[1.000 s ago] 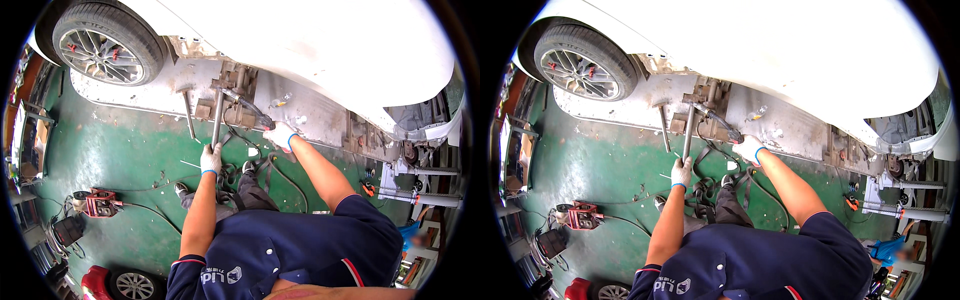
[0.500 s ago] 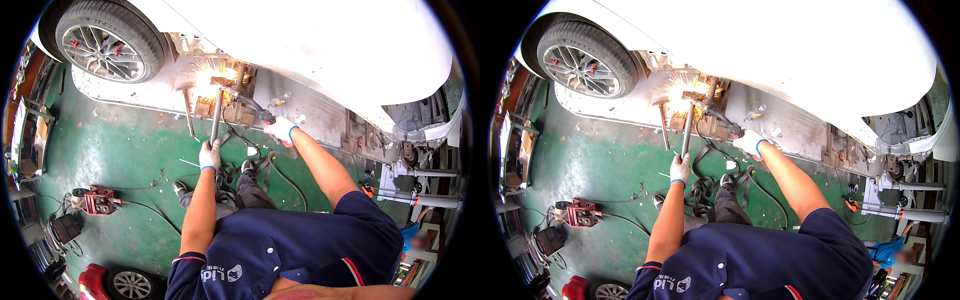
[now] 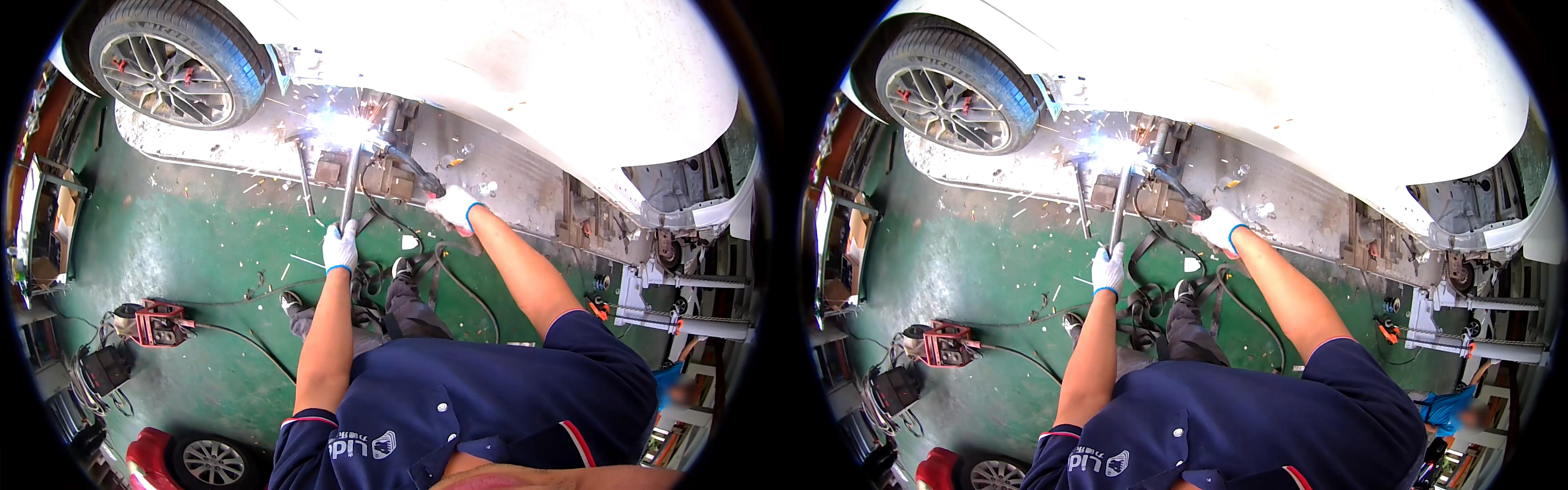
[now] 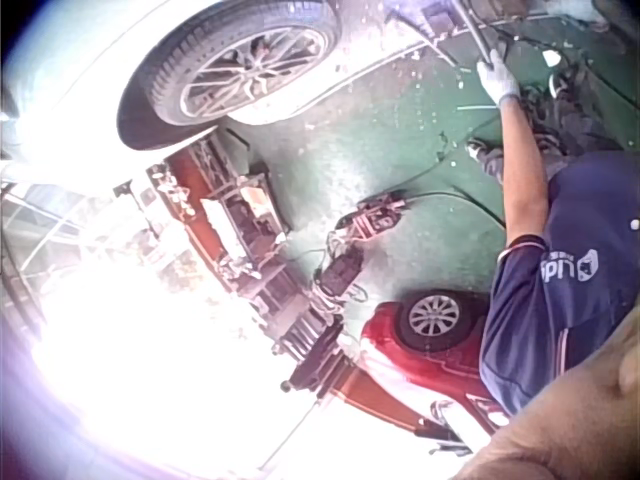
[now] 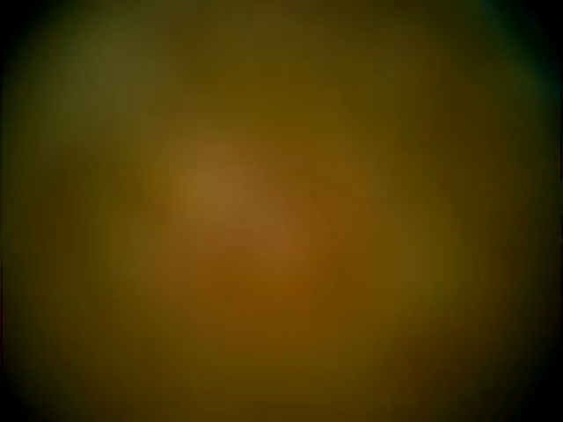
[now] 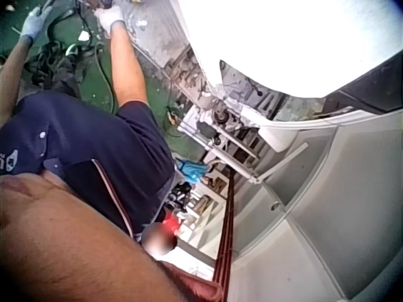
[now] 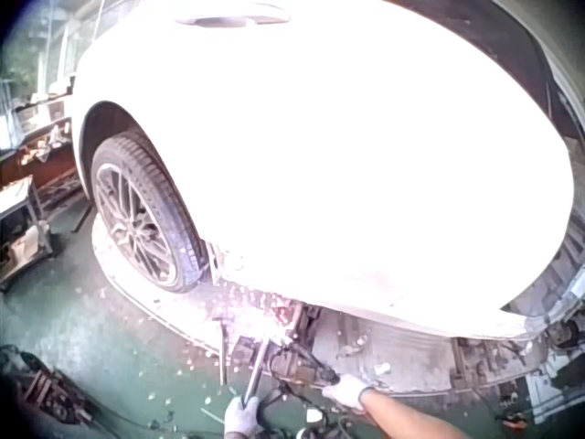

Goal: The person welds a metal rod onto the undercarriage of a white car using a welding torch. The person holds the rod in place with one hand while applying the torch with the other, generating sparks. The person adjusts the rod and torch position multiple times to continue the welding process.

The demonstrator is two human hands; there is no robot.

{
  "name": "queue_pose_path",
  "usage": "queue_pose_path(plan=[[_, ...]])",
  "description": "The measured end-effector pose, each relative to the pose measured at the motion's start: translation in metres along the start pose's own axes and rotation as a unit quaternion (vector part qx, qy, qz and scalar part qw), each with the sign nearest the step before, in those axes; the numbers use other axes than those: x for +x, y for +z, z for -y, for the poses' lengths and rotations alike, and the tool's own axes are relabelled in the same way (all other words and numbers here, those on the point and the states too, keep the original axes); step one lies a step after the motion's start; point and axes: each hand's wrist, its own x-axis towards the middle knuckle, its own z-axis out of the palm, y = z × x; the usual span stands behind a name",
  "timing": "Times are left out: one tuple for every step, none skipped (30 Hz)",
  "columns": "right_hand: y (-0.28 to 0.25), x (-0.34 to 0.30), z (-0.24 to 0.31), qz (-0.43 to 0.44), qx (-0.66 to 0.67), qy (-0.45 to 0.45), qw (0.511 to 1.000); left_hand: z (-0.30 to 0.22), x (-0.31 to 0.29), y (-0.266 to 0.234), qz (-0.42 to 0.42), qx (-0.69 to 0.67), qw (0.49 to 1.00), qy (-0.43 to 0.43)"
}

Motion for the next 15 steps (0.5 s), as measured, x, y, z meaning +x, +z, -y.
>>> queue_pose_path(plan=[[0.002,-0.002,0.001,-0.004,0.008,-0.008,1.000,-0.002,-0.001,0.001,-0.010,-0.006,1.000,0.012],[0.005,-0.005,0.003,-0.007,0.016,-0.015,1.000,-0.001,-0.001,0.002,-0.021,-0.013,0.999,0.025],[0.007,-0.008,0.001,-0.018,0.002,-0.020,1.000,0.000,-0.002,0.003,-0.018,-0.043,0.999,0.019],[0.010,-0.011,-0.002,-0.029,-0.011,-0.025,0.999,0.001,-0.003,0.005,-0.015,-0.073,0.997,0.012],[0.013,-0.013,-0.005,-0.039,-0.025,-0.030,0.999,0.006,-0.002,0.008,-0.014,-0.103,0.995,0.006],[0.016,-0.014,-0.007,-0.038,-0.002,-0.019,0.999,0.010,-0.001,0.012,-0.035,-0.115,0.992,0.038],[0.018,-0.015,-0.010,-0.042,0.002,-0.017,0.999,0.015,0.001,0.014,-0.031,-0.129,0.991,0.027],[0.021,-0.015,-0.013,-0.047,0.008,-0.015,0.999,0.019,0.003,0.016,-0.026,-0.142,0.989,0.016],[0.023,-0.015,-0.015,-0.051,0.014,-0.012,0.999,0.022,0.004,0.018,-0.021,-0.155,0.988,0.005],[0.026,-0.015,-0.016,-0.049,0.014,-0.010,0.999,0.026,0.006,0.021,-0.029,-0.174,0.984,0.006],[0.028,-0.015,-0.015,-0.047,0.014,-0.009,0.999,0.029,0.007,0.023,-0.028,-0.181,0.983,0.005],[0.030,-0.016,-0.014,-0.044,0.014,-0.008,0.999,0.032,0.007,0.024,-0.029,-0.188,0.982,0.004],[0.032,-0.017,-0.013,-0.044,0.008,-0.005,0.999,0.036,0.007,0.024,-0.030,-0.195,0.980,0.003],[0.034,-0.019,-0.009,-0.044,0.002,-0.003,0.999,0.038,0.007,0.025,-0.030,-0.201,0.979,0.005],[0.035,-0.020,-0.007,-0.044,-0.004,-0.002,0.999,0.040,0.008,0.025,-0.032,-0.206,0.978,0.007]])
